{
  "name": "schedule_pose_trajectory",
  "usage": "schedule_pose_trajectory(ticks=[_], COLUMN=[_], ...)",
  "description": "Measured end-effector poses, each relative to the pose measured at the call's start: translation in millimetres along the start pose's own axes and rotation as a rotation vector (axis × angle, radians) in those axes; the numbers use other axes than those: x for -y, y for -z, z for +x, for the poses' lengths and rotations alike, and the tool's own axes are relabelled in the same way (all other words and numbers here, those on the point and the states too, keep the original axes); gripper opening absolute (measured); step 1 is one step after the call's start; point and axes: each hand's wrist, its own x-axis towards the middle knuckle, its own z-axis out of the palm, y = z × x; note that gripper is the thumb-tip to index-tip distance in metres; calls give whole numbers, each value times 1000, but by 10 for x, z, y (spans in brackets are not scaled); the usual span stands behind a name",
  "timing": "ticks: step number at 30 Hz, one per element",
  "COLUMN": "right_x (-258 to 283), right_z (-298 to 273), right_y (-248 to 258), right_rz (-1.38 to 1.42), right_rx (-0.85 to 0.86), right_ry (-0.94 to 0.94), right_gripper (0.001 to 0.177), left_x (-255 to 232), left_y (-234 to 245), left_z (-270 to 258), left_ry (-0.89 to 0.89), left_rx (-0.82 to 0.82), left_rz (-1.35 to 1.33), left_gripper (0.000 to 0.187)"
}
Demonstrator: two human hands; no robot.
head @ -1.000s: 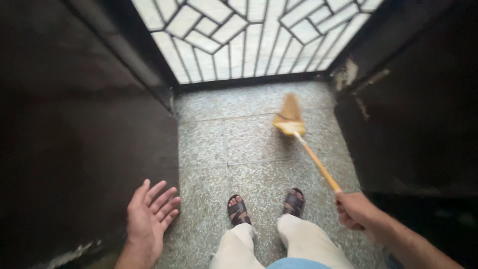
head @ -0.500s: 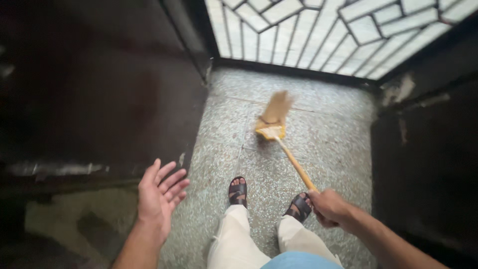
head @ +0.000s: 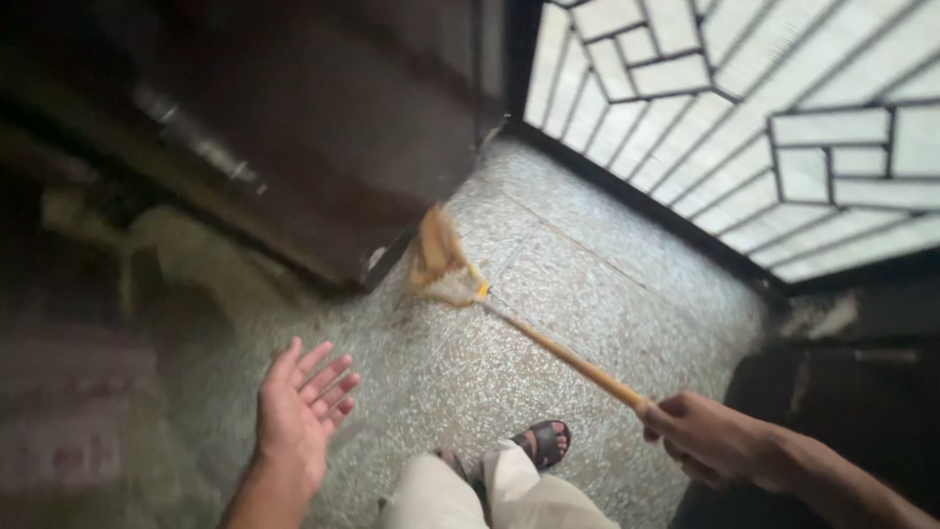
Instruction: The person sweeps the floor near an entryway using a broom, moving debris between a door and a wall.
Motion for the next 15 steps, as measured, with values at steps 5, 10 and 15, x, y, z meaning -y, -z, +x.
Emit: schedule_pose_trajectory(ticks=[5,10,15], right_x=[143,237,-474], right_z=[282,573,1036], right_y=[-88,-437,-511], right_rz=[-321,-584,-524], right_rx=[133,162,118], right_ry=[81,85,55], right_gripper=[47,46,48], left_x=[390,818,1220], left_y=[306,859,1380], left_z=[-146,-376,-818], left_ry=[1,-47,40], left_rx=[-73,-115,-231], left_rz=[-117,-182,-204], left_gripper=[66,67,67])
